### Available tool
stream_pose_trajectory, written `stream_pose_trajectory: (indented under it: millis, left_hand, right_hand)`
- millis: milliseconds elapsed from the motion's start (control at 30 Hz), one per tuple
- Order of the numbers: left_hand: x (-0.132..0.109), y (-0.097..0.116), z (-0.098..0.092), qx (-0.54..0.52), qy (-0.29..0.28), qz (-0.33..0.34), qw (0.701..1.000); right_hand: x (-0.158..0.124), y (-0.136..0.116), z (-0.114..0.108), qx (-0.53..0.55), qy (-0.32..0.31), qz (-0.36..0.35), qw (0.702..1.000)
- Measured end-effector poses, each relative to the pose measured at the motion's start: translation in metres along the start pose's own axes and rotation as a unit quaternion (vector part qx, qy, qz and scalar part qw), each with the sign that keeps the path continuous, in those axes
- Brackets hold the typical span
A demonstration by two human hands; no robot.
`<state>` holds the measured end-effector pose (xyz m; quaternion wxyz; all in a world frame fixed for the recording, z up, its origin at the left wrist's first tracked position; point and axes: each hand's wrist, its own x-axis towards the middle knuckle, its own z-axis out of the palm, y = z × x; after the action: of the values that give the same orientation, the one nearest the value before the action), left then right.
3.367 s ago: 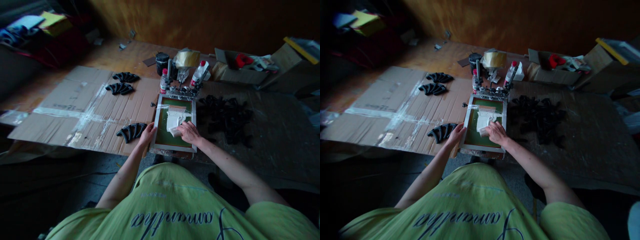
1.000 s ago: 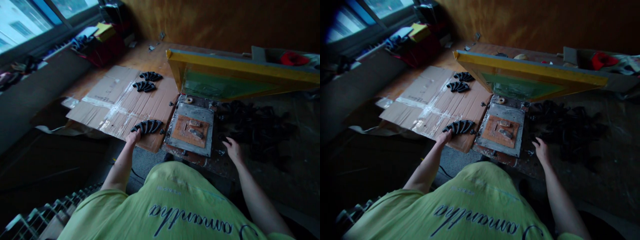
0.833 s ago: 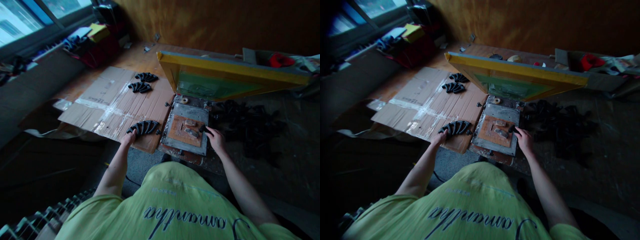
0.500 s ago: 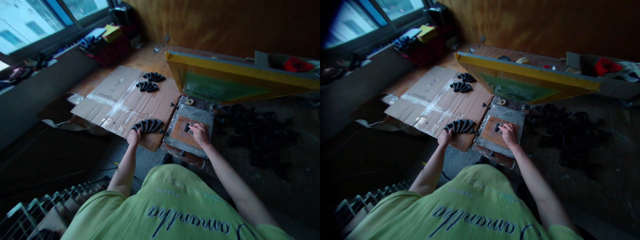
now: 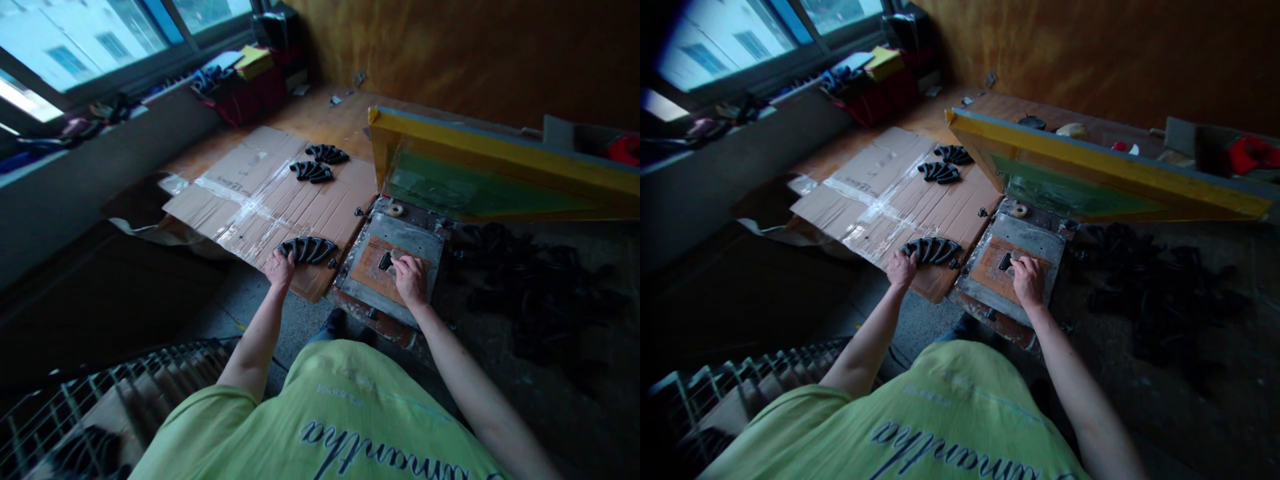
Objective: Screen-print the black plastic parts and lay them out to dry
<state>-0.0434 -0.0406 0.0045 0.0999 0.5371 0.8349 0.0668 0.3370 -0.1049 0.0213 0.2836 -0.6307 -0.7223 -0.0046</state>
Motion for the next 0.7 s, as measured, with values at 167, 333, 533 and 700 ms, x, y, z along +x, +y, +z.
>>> stream_pose_trajectory:
  millis: [167,333,533,700]
  left_hand:
    - [-0.033,0.027,0.020,-0.008,0.036,0.143,0.989]
    - [-0.036,0.042,0.026,-0.019,0.001,0.130,0.991]
    - [0.001,0.026,0.025,-0.027,-0.010,0.180,0.983]
    - [0.079,0.018,0.014,-0.023,-0.023,0.253,0.967]
  right_hand:
    - [0.000,0.001,-0.002,0.026,0.001,-0.001,1.000]
    - [0.000,0.002,-0.003,0.048,-0.001,0.004,0.999]
    - [-0.004,0.004,0.002,0.033,0.016,0.010,0.999]
    - [-0.006,0.000,0.006,0.041,0.038,0.060,0.997]
